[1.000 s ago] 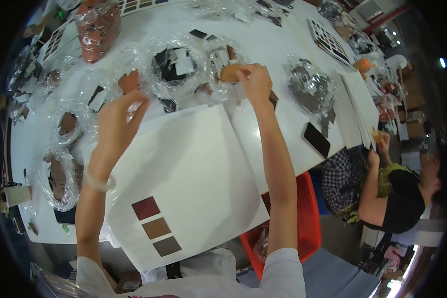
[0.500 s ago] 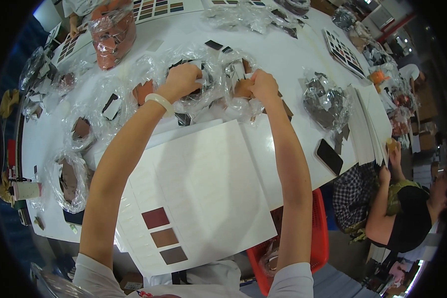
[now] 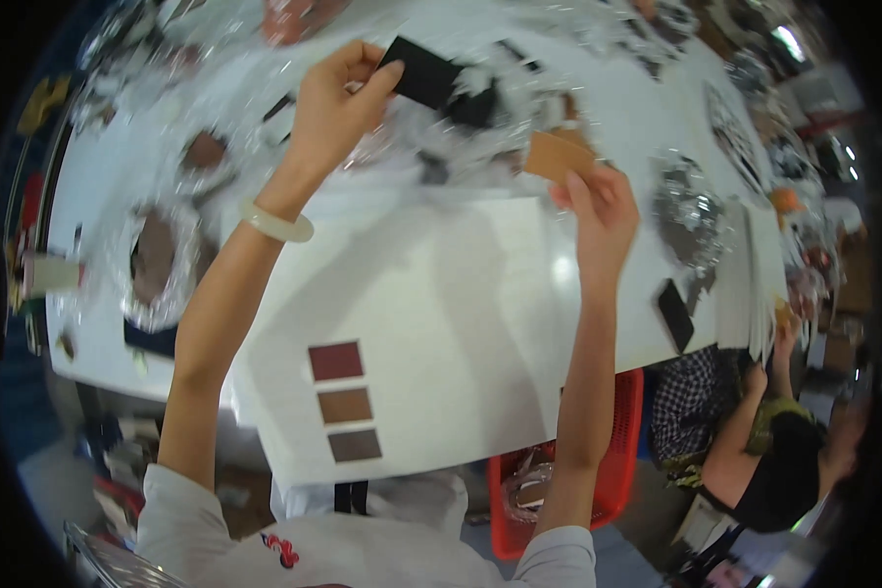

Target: Organizing and sticking color swatches onto a sample board.

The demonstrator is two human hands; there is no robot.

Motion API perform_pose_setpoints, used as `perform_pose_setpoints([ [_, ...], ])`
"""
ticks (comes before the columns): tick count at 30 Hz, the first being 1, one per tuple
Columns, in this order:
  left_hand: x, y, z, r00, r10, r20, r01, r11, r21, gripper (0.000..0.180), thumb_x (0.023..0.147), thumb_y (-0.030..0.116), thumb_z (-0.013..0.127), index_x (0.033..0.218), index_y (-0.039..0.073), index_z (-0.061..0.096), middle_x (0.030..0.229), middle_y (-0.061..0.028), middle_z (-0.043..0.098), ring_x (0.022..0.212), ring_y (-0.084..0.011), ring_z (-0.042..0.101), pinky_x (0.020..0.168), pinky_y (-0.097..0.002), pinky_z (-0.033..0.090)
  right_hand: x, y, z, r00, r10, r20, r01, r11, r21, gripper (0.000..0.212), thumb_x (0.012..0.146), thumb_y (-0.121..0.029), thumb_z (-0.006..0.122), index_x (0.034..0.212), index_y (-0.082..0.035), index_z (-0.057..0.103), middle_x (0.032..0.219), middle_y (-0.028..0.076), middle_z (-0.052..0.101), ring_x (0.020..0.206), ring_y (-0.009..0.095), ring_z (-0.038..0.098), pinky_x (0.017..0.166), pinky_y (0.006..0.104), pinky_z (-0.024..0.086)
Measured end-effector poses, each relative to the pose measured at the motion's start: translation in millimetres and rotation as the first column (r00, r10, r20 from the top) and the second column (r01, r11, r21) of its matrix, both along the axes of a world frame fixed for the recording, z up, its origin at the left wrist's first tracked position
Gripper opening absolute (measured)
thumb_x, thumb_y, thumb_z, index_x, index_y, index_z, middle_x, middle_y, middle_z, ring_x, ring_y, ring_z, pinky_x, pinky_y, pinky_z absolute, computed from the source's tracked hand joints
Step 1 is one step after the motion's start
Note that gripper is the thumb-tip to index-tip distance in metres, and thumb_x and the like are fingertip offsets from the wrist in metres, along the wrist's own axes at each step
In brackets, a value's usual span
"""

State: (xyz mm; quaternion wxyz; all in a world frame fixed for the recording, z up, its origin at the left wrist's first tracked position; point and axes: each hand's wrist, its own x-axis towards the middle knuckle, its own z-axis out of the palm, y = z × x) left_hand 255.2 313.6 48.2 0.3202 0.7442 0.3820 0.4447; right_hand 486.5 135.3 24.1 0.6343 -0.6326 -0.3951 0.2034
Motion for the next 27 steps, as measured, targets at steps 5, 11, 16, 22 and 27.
perform_pose_setpoints([
  [5,-107,-70,7,0.872,-0.001,0.49,0.234,0.878,-0.416,0.018,0.087,0.015,0.072,0.095,0.001,0.064,0.082,-0.0039,0.069,0.072,-0.0096,0.065,0.063,-0.0238,0.051,-110,-75,-12,0.928,0.138,-0.347,-0.244,0.927,-0.283,0.01,0.091,-0.001,0.064,0.096,0.001,0.056,0.085,0.012,0.068,0.073,0.02,0.071,0.07,0.0298,0.059],
  [11,-227,-157,-32,0.813,0.387,0.435,0.054,0.694,-0.718,0.022,0.092,0.004,0.062,0.111,-0.005,0.057,0.09,-0.0108,0.07,0.08,-0.0169,0.069,0.071,-0.0297,0.058,-206,-74,-38,0.831,0.184,-0.525,-0.416,0.832,-0.367,0.01,0.093,-0.004,0.064,0.092,0.003,0.057,0.082,0.014,0.068,0.071,0.023,0.072,0.063,0.028,0.059],
  [16,-263,-209,-52,0.855,0.375,0.358,0.115,0.536,-0.836,0.017,0.099,0.012,0.056,0.105,-0.004,0.058,0.087,-0.0119,0.069,0.069,-0.0194,0.071,0.056,-0.0254,0.056,-230,-66,-48,0.878,0.148,-0.456,-0.355,0.839,-0.411,0.011,0.093,-0.006,0.064,0.092,0.003,0.058,0.079,0.013,0.069,0.067,0.02,0.071,0.059,0.0258,0.057],
  [22,-258,-227,-49,0.916,0.289,0.277,0.126,0.449,-0.884,0.015,0.1,0.012,0.055,0.101,-0.003,0.055,0.087,-0.0117,0.067,0.067,-0.017,0.069,0.055,-0.0243,0.055,-239,-56,-54,0.915,0.115,-0.388,-0.303,0.83,-0.468,0.013,0.093,-0.008,0.065,0.094,0.004,0.059,0.077,0.014,0.069,0.063,0.018,0.069,0.058,0.0247,0.055],
  [27,-240,-217,-41,0.973,0.102,0.207,0.128,0.506,-0.853,0.013,0.099,0.008,0.05,0.104,-0.004,0.053,0.103,-0.0193,0.068,0.07,-0.0124,0.067,0.058,-0.0212,0.053,-239,-54,-54,0.925,0.097,-0.368,-0.29,0.806,-0.516,0.012,0.093,-0.006,0.065,0.094,0.004,0.059,0.076,0.013,0.069,0.064,0.016,0.069,0.057,0.0235,0.055],
])
